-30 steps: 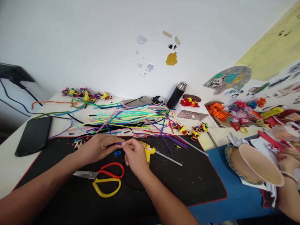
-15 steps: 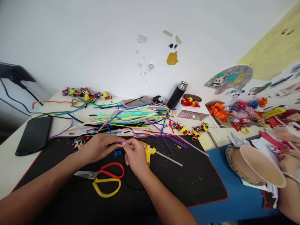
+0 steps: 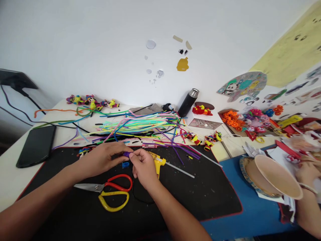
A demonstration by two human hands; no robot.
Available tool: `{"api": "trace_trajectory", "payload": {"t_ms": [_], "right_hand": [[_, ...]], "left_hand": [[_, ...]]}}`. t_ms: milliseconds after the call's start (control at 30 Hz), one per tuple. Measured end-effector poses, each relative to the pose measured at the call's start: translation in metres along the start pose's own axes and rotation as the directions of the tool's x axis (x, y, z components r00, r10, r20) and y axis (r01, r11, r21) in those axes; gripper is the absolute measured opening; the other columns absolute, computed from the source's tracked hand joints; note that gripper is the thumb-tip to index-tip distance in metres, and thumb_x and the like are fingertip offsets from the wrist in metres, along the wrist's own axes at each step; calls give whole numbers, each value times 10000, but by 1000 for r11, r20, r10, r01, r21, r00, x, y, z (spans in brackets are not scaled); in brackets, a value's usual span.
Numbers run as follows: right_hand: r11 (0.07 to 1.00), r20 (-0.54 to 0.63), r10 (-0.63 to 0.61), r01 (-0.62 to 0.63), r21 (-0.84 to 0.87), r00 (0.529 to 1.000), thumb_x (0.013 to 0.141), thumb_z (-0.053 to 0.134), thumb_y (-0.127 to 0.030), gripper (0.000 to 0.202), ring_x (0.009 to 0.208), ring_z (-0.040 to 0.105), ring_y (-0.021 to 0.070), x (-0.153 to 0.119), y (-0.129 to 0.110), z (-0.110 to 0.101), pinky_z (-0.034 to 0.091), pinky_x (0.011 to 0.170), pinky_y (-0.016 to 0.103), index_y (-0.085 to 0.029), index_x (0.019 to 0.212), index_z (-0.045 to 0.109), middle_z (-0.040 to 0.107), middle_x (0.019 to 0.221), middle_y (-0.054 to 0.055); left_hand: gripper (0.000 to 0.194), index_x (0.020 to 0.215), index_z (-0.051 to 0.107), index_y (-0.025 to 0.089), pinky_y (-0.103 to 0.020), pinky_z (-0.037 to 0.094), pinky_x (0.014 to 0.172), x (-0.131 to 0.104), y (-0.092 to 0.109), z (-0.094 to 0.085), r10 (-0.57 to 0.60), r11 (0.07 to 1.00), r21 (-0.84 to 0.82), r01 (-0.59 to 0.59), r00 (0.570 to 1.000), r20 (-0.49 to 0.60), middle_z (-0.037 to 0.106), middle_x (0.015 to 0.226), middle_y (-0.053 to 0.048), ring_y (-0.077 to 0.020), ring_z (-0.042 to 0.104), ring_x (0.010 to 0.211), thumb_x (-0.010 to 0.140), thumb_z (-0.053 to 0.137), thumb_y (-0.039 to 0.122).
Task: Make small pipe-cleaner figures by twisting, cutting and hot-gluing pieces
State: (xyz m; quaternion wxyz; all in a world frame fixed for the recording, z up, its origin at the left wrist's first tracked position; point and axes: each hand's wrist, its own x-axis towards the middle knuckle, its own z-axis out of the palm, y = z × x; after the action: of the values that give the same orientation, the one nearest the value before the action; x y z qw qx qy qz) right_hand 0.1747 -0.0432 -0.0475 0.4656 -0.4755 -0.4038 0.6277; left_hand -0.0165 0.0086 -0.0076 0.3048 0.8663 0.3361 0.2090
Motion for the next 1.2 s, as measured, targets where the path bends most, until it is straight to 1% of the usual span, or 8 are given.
{"api": "trace_trajectory", "payload": {"t_ms": [133,233,333,433,600,867,1067,1200], "right_hand": [[1000,23,-9,9,2,1000,882,760,-584,401,306,351,72,-2,-1,-3,233,353,192,-200,870,647,417,391,-133],[999,-4,-36,36,11,999,897,750,-578,406,317,358,69,-4,-7,-11,254,369,192,-175,922,705,426,401,-124],[997,-53,-56,58,51,997,887,771,-574,407,315,355,65,-9,-14,-21,252,373,192,-171,903,715,408,399,-124],[993,-72,-70,76,89,995,886,792,-559,395,312,338,55,-17,-17,-29,233,370,187,-173,876,709,388,405,-129],[991,-68,-53,61,121,996,905,799,-531,371,312,331,47,-27,-12,-36,201,363,180,-171,874,713,375,413,-131],[992,-82,-32,42,122,996,898,802,-542,390,315,335,49,-33,-9,-41,202,371,185,-164,870,712,384,414,-127],[992,-89,-21,32,122,996,889,805,-547,392,320,323,52,-34,-11,-43,205,372,188,-167,871,710,379,414,-129],[994,-90,-24,34,109,996,904,796,-536,379,324,333,51,-36,-12,-44,219,380,190,-166,880,715,385,421,-127]], "left_hand": [[245,1141,773,232,-293,509,829,0,1,-5,-47,999,6,48,998,-27,813,1061,-48,-220,737,948,1015,585,325],[301,1173,777,242,-294,518,773,2,0,-13,-164,986,17,165,984,-66,814,1022,-36,-219,734,873,1010,582,402],[283,1145,783,235,-308,506,722,6,-3,-11,-249,963,102,250,968,-16,801,961,-32,-225,717,816,1001,597,392],[213,1105,778,205,-342,520,813,14,-9,6,-218,957,207,201,974,60,791,1029,-64,-252,720,919,980,624,282],[169,1082,772,172,-419,522,948,30,-18,35,-108,923,378,70,991,82,733,1118,-126,-313,671,1089,978,650,224],[168,1102,749,157,-453,521,963,36,-25,49,-97,909,413,49,991,95,716,1134,-144,-336,665,1100,947,685,167],[187,1141,733,163,-449,494,990,29,-27,30,-85,919,391,55,995,60,729,1109,-121,-323,651,1104,984,693,255],[112,996,732,217,-396,486,925,12,-22,10,-140,927,356,119,990,35,742,1025,-65,-280,665,1037,985,628,175]]}}
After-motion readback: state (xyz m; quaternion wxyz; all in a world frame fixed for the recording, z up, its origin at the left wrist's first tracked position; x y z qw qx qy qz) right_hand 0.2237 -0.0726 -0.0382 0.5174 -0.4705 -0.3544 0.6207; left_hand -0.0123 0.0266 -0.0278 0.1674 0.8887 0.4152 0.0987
